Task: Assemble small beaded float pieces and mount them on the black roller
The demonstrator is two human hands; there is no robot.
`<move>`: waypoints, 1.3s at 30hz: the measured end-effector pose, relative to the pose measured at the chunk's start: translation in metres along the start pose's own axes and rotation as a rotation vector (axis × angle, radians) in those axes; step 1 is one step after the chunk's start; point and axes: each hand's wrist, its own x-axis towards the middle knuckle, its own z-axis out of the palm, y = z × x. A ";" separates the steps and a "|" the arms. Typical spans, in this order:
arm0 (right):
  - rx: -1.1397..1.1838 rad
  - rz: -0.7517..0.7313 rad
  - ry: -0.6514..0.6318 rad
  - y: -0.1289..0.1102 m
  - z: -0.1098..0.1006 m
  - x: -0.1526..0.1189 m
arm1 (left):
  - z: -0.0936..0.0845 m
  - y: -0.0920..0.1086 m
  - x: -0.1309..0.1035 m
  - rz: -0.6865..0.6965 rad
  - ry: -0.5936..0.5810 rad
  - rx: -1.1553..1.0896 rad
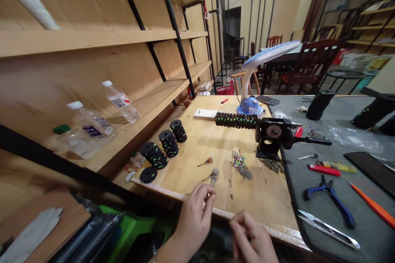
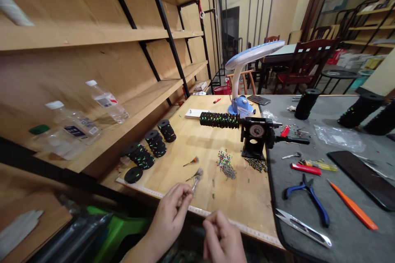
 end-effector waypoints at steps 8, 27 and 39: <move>0.253 0.220 0.190 0.019 -0.001 -0.001 | 0.027 -0.025 0.033 -0.023 0.097 0.501; 0.389 0.192 0.264 0.027 -0.002 0.001 | 0.018 -0.043 0.007 -0.129 -0.045 0.069; 0.375 0.248 0.177 0.033 0.008 -0.008 | 0.040 -0.028 -0.040 -0.602 -0.334 -0.632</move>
